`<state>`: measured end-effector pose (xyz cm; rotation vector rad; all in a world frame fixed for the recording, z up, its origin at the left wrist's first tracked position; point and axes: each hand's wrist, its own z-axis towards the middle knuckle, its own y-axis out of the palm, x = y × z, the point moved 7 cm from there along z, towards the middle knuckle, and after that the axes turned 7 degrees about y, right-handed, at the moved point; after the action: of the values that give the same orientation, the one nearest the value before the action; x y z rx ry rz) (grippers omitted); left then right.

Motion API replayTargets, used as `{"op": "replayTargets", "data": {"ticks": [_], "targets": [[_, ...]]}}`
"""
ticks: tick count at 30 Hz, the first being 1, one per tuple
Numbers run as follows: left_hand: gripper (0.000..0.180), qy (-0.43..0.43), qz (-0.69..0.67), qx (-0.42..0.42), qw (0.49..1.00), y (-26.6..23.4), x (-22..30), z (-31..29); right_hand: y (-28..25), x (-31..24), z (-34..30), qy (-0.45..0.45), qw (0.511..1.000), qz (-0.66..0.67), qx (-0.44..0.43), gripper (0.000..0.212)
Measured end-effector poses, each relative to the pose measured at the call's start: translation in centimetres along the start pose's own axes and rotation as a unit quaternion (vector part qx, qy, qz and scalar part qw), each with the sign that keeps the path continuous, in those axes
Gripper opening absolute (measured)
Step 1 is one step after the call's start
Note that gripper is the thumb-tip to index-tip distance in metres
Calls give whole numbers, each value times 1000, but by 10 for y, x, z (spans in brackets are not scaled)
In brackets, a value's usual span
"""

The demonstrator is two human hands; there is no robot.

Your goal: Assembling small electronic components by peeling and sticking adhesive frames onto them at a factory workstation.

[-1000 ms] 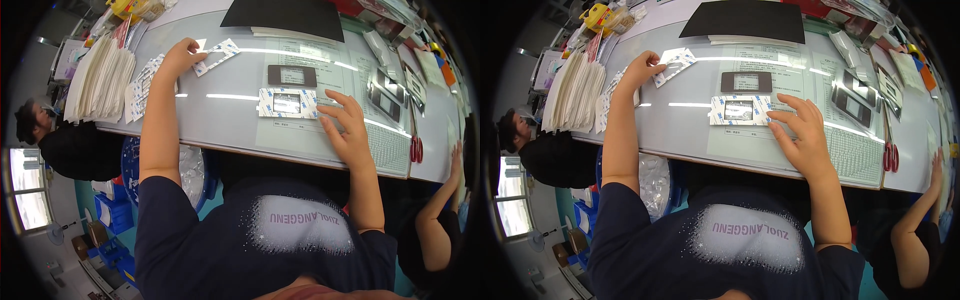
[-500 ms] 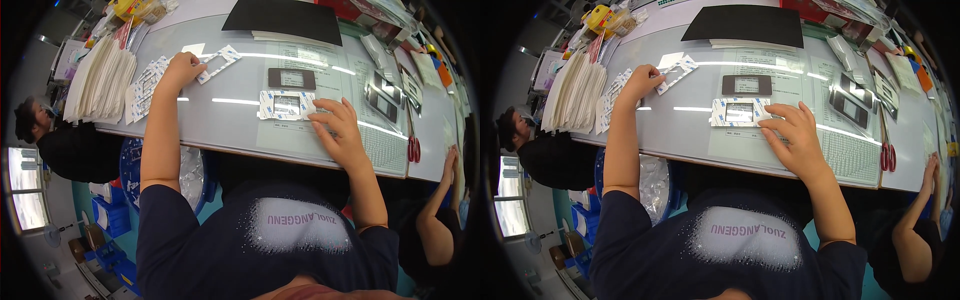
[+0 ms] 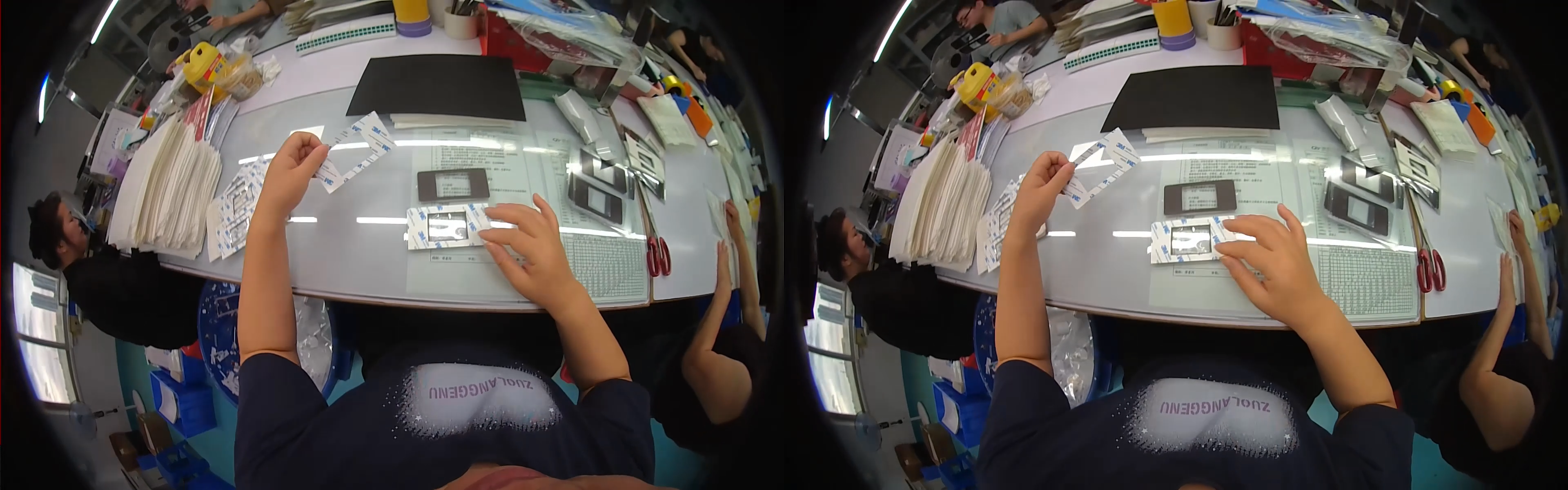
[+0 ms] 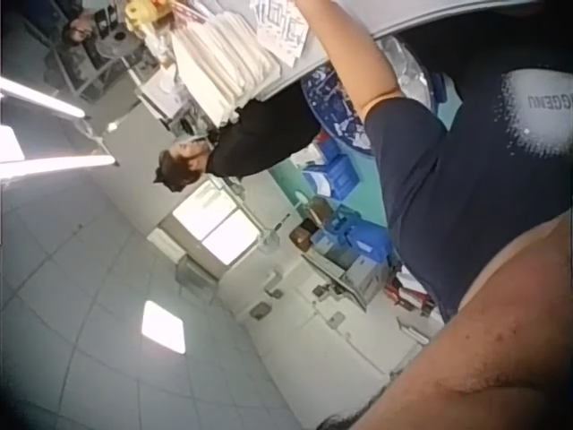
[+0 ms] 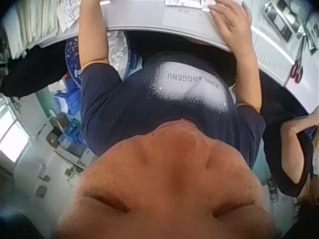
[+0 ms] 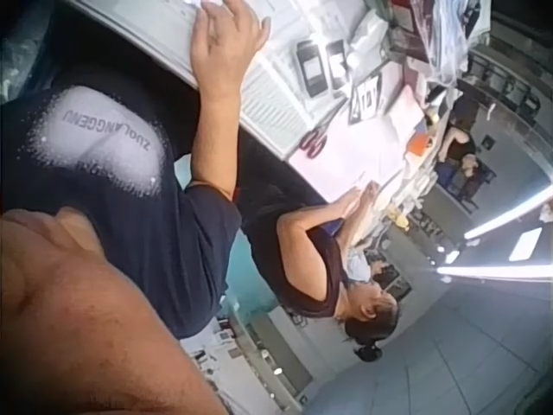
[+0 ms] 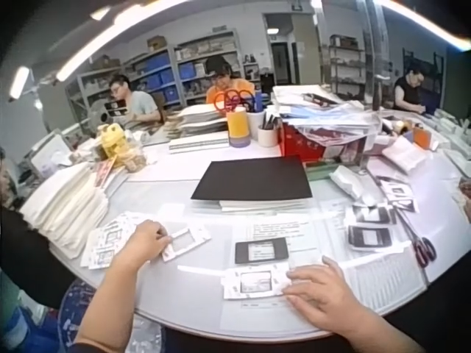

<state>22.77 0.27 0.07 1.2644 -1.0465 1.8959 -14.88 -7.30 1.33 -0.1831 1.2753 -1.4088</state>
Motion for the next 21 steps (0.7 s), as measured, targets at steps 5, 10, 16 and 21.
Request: {"op": "replayTargets", "data": {"ticks": [5, 10, 16, 21], "targets": [[13, 94, -187, -111, 972, 105, 93, -1, -27, -66, 34, -256, 959, -67, 102, 30], [14, 32, -334, -226, 915, 194, 119, -23, -33, -81, 53, -309, 942, -117, 64, 26], [51, -15, -525, -335, 782, 223, 105, -50, -48, -36, 57, -131, 956, 258, 47, 20], [77, 5, -411, -323, 852, 221, 102, -54, -47, -40, 57, -150, 951, 271, 22, 18]]}}
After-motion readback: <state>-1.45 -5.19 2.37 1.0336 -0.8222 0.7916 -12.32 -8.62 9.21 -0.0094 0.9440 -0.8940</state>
